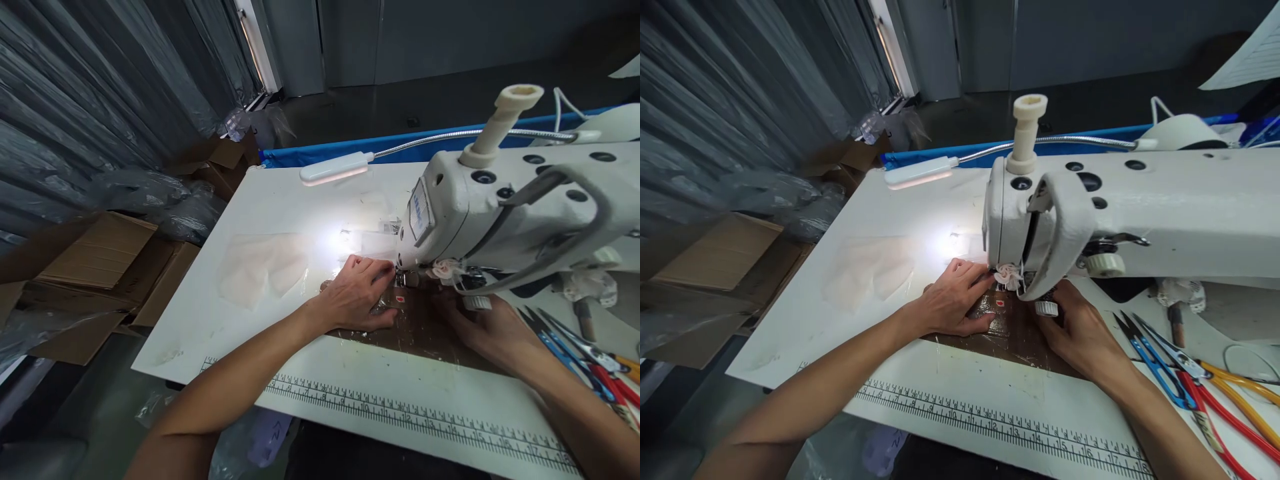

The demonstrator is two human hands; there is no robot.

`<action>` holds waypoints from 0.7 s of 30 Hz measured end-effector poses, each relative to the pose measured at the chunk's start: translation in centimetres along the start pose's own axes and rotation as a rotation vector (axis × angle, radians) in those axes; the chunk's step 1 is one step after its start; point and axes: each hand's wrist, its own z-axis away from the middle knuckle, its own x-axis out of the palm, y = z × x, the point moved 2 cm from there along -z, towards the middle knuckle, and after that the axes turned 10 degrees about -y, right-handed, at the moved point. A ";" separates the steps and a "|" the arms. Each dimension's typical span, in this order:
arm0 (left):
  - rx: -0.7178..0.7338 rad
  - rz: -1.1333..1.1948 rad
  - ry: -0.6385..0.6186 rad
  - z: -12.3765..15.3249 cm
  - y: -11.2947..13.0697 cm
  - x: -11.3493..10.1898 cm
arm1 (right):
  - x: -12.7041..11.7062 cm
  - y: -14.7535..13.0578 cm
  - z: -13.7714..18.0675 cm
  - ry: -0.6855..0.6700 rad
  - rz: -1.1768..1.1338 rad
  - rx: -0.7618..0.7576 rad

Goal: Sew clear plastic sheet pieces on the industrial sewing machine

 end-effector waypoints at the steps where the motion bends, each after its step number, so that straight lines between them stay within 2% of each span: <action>1: -0.011 0.032 0.015 0.0 -0.1 0.0 | 0.0 0.2 0.0 0.002 -0.003 0.009; 5: -0.015 0.129 -0.001 -0.1 -0.3 -0.1 | -0.1 0.4 0.0 0.013 -0.014 0.026; 10: -0.032 0.114 -0.043 -0.1 -0.2 -0.1 | 0.2 -0.3 0.2 -0.004 -0.008 0.023; 14: -0.060 0.046 -0.052 -0.4 -0.3 -0.7 | -0.1 -1.3 0.4 -0.014 0.012 -0.060; 19: -0.055 -0.225 -0.086 -2.7 -2.1 -2.6 | -1.5 -3.6 3.1 -0.259 -0.003 -0.230; 20: -0.028 -0.271 -0.081 -3.3 -2.6 -2.9 | -1.8 -4.2 4.0 -0.262 0.023 -0.288; 21: 0.027 -0.289 -0.083 -3.9 -3.1 -3.0 | -2.2 -4.7 5.0 -0.199 0.070 -0.326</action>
